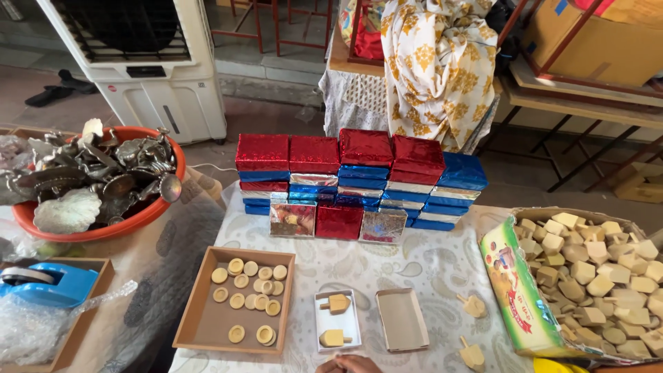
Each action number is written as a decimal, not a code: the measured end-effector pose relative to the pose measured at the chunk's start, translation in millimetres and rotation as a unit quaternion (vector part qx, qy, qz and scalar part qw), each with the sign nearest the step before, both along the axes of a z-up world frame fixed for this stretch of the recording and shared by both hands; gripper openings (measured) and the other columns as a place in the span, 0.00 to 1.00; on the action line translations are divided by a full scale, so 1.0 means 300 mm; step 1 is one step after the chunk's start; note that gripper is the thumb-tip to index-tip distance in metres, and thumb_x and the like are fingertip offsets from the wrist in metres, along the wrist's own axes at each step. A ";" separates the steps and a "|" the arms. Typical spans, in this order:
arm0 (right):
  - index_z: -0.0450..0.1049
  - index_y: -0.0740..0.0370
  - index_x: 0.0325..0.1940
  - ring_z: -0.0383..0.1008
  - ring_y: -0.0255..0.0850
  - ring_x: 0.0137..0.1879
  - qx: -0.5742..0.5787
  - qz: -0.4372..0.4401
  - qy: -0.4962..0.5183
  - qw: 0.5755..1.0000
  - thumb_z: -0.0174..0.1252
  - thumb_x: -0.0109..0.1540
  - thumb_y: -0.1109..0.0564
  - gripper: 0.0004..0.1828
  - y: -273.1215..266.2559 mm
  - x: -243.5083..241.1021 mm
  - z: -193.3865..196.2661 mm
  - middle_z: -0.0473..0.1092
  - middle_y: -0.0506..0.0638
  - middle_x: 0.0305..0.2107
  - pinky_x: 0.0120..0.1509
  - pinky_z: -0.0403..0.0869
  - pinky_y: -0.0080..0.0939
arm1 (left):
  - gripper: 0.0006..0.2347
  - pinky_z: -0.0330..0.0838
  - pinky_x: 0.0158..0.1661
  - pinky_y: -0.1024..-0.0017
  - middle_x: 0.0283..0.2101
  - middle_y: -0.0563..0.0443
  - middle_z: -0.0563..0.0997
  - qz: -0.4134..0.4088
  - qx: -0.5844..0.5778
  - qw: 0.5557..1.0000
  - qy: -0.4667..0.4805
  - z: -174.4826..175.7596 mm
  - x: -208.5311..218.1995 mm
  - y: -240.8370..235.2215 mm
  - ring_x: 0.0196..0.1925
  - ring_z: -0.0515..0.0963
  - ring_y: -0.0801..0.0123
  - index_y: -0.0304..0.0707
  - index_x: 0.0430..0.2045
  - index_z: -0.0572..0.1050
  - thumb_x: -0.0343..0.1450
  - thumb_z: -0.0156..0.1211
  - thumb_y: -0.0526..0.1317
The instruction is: The person wraps small wooden objects in silver foil and red paper, placing them into a small cardboard box.
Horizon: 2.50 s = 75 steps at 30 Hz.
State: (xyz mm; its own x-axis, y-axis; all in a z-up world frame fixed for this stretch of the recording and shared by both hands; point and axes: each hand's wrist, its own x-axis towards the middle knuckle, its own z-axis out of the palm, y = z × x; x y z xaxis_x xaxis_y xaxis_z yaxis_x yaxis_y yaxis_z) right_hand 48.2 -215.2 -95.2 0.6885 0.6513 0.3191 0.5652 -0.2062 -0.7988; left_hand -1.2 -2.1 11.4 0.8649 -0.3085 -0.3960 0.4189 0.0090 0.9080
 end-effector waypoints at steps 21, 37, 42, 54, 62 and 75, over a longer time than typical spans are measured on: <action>0.79 0.58 0.52 0.80 0.39 0.56 -0.101 -0.260 -0.214 0.936 0.60 0.58 0.64 0.18 0.086 -0.070 0.821 0.81 0.52 0.46 0.58 0.77 0.37 | 0.11 0.79 0.38 0.73 0.28 0.46 0.86 0.162 0.087 0.976 -0.114 0.570 0.033 -0.011 0.34 0.83 0.77 0.29 0.25 0.79 0.60 0.80 0.31; 0.78 0.63 0.57 0.83 0.37 0.46 0.031 -0.303 0.207 0.930 0.57 0.58 0.71 0.22 0.139 -0.088 1.029 0.83 0.53 0.39 0.51 0.80 0.41 | 0.06 0.75 0.30 0.75 0.26 0.47 0.84 0.147 0.011 0.988 -0.040 0.737 0.014 0.024 0.27 0.80 0.74 0.25 0.27 0.79 0.66 0.72 0.29; 0.79 0.65 0.54 0.83 0.37 0.47 0.023 -0.268 0.267 0.925 0.63 0.60 0.67 0.17 0.119 -0.067 1.013 0.84 0.55 0.41 0.54 0.79 0.41 | 0.06 0.85 0.39 0.76 0.35 0.50 0.82 0.128 0.036 0.971 -0.197 0.813 0.007 0.035 0.38 0.87 0.75 0.25 0.26 0.77 0.62 0.69 0.22; 0.77 0.69 0.57 0.82 0.44 0.43 0.140 -0.223 0.381 0.887 0.61 0.64 0.67 0.16 0.119 -0.060 1.046 0.79 0.62 0.43 0.48 0.75 0.42 | 0.07 0.83 0.42 0.75 0.37 0.48 0.86 0.115 -0.028 0.982 -0.149 0.864 0.027 0.070 0.39 0.86 0.75 0.27 0.35 0.79 0.65 0.68 0.25; 0.76 0.67 0.53 0.81 0.40 0.48 0.078 -0.214 0.181 0.957 0.65 0.59 0.65 0.18 0.130 -0.061 1.134 0.79 0.55 0.42 0.52 0.77 0.37 | 0.09 0.79 0.34 0.75 0.36 0.50 0.79 0.148 0.041 0.955 -0.253 0.724 0.058 0.066 0.34 0.83 0.73 0.27 0.32 0.81 0.61 0.71 0.22; 0.79 0.70 0.52 0.81 0.47 0.49 0.126 -0.124 0.288 0.941 0.68 0.62 0.62 0.15 0.103 -0.041 1.181 0.80 0.61 0.42 0.56 0.74 0.41 | 0.09 0.80 0.29 0.75 0.32 0.45 0.82 0.144 -0.061 0.980 -0.127 0.689 0.062 0.072 0.28 0.84 0.72 0.27 0.33 0.77 0.65 0.72 0.24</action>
